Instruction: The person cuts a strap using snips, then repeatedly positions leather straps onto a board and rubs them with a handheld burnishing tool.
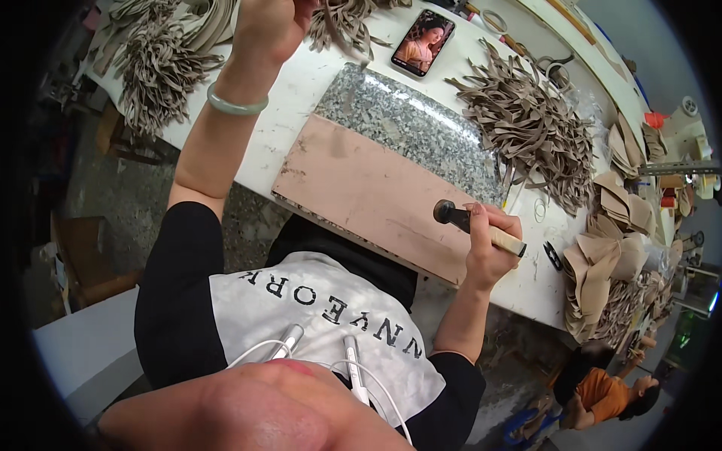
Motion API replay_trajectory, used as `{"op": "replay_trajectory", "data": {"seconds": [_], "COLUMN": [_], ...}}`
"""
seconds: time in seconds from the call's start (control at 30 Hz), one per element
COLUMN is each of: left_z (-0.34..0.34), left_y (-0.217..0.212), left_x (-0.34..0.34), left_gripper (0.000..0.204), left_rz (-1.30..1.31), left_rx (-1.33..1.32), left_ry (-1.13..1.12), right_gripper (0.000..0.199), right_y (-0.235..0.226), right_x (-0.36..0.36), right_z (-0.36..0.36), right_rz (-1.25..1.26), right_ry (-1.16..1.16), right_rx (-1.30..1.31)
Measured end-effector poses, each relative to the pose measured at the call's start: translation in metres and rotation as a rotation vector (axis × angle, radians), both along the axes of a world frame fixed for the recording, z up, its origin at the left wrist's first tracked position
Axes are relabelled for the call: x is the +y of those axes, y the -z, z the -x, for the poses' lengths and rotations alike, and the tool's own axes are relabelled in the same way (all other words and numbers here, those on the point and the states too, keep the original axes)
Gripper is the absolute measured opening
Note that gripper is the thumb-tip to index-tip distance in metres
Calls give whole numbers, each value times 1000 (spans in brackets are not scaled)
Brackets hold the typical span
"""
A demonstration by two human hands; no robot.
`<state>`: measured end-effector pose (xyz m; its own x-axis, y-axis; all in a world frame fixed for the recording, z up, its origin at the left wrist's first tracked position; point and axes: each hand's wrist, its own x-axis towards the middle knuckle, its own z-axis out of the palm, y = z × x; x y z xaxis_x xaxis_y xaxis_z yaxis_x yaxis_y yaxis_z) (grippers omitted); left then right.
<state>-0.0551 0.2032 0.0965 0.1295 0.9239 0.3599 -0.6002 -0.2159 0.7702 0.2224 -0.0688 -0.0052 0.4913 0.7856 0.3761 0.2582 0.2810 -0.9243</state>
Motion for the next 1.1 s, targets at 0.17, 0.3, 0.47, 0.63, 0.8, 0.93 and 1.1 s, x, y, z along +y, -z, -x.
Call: {"op": "replay_trajectory", "data": {"seconds": [0.17,0.3,0.47,0.63,0.8,0.93,1.1], "left_z": [16,52,125,63,-128,-242,-274], "left_y": [43,133,178,117,102,128,133], "left_x": [20,29,-7,-41,-42,-22,-6], "left_gripper": [11,15,28,21,37,39,37], "left_rz": [29,317,749,377,-293,-930,-772], "left_rx": [-6,81,430,967,924,1008,1324], "left_ry": [-298,-354,-99,-116,241,-236,-154], "right_gripper": [13,12,10,11,12,13,13], "right_y": [4,5,0,6,31,36,42], "right_x": [0,1,-3,-10,-15,-22,-23], "right_z": [0,-1,-7,-5,0,9,6], "right_rz": [50,21,49,73,57,111,52], "right_ry": [-47,-33,-53,63,136,168,198], "right_rx": [0,39,92,-30,-278,-110,-187]}}
